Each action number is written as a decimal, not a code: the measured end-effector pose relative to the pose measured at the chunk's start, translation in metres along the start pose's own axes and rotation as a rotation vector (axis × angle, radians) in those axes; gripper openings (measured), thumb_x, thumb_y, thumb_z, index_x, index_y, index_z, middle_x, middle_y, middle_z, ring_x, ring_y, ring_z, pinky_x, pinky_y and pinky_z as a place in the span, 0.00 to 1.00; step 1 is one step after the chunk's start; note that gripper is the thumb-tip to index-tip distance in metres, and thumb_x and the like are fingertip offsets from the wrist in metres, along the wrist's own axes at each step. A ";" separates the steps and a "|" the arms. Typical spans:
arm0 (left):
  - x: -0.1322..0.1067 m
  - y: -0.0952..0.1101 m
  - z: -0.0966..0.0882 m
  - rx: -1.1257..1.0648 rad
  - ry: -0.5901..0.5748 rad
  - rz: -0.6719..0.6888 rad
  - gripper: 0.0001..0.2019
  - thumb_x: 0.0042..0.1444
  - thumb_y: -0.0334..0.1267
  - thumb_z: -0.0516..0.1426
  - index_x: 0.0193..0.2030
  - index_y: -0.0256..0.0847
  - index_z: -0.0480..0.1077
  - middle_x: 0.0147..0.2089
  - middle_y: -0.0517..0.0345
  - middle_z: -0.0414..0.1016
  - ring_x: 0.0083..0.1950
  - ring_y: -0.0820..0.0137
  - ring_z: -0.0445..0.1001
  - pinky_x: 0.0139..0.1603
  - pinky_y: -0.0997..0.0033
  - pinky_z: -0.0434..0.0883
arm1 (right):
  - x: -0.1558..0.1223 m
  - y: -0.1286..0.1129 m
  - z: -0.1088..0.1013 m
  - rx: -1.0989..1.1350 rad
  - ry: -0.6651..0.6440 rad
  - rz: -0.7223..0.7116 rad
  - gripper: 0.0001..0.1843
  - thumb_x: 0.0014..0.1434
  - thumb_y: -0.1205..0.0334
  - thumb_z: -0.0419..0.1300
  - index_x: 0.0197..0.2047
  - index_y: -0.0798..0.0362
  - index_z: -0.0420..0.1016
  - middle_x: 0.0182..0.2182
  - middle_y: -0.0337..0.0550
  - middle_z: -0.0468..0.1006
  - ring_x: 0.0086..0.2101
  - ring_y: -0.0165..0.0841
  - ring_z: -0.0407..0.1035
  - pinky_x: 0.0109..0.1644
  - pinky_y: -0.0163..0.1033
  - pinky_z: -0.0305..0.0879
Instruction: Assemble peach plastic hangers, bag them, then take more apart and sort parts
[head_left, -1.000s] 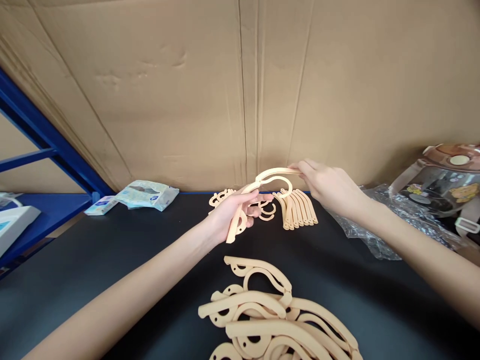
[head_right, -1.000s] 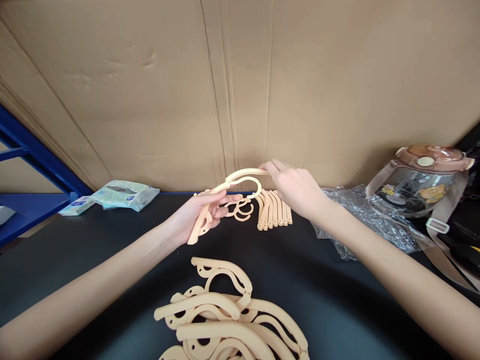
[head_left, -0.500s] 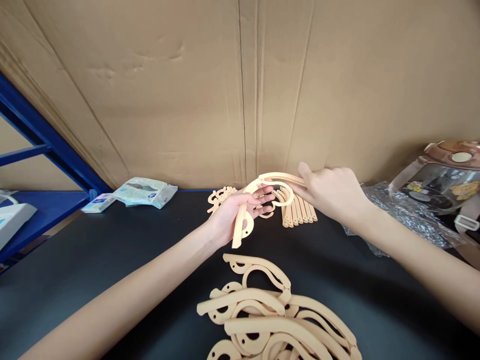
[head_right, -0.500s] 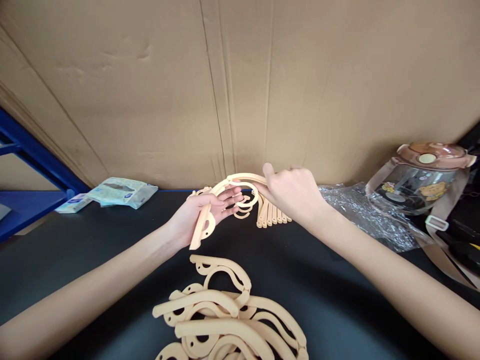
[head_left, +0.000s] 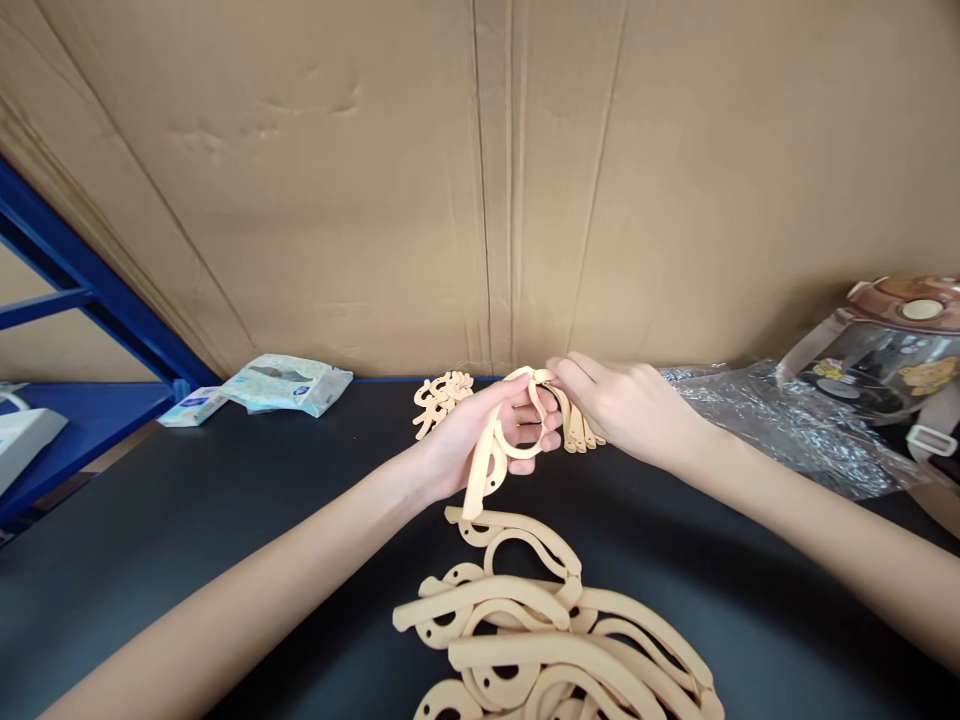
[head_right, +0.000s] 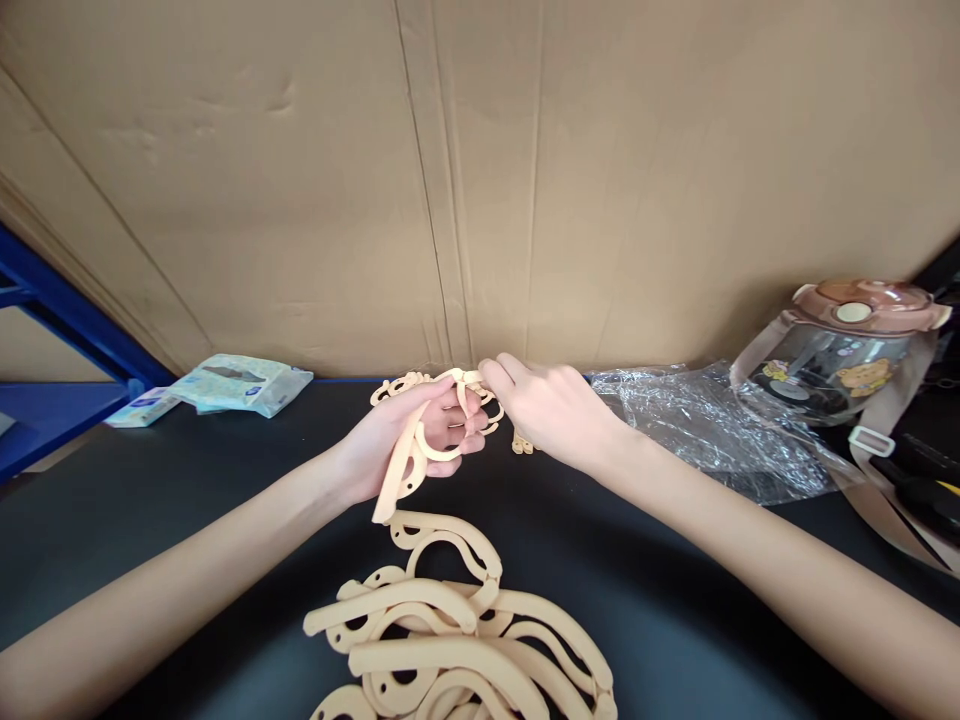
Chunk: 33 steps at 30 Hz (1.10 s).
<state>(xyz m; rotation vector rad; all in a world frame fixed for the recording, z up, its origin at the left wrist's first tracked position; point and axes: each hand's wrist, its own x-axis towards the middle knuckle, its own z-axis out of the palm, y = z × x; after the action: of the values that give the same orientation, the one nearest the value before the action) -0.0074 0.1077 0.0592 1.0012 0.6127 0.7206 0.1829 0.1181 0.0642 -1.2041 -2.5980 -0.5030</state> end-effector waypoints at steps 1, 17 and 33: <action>-0.001 0.003 0.001 0.026 0.001 -0.026 0.13 0.58 0.47 0.55 0.32 0.38 0.67 0.30 0.58 0.63 0.29 0.73 0.66 0.18 0.81 0.55 | 0.000 0.000 0.002 0.061 -0.020 0.011 0.15 0.59 0.78 0.47 0.43 0.57 0.69 0.34 0.48 0.75 0.25 0.33 0.64 0.24 0.38 0.42; 0.011 -0.022 0.000 1.258 0.254 0.110 0.08 0.55 0.40 0.56 0.40 0.40 0.68 0.45 0.50 0.71 0.46 0.58 0.71 0.43 0.62 0.68 | 0.012 0.063 0.050 0.261 -0.155 0.512 0.16 0.68 0.61 0.45 0.40 0.56 0.73 0.31 0.48 0.80 0.33 0.37 0.75 0.35 0.38 0.64; 0.041 -0.051 0.004 1.897 0.193 0.388 0.14 0.61 0.39 0.56 0.51 0.36 0.70 0.48 0.49 0.73 0.51 0.56 0.70 0.50 0.62 0.68 | 0.024 0.043 0.055 0.078 -0.342 0.619 0.17 0.66 0.55 0.55 0.53 0.56 0.69 0.43 0.45 0.76 0.39 0.34 0.73 0.43 0.46 0.72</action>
<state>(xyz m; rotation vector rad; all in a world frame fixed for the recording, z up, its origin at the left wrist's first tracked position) 0.0342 0.1196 0.0095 2.8607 1.3144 0.3946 0.1973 0.1828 0.0312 -2.0942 -2.2636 -0.0710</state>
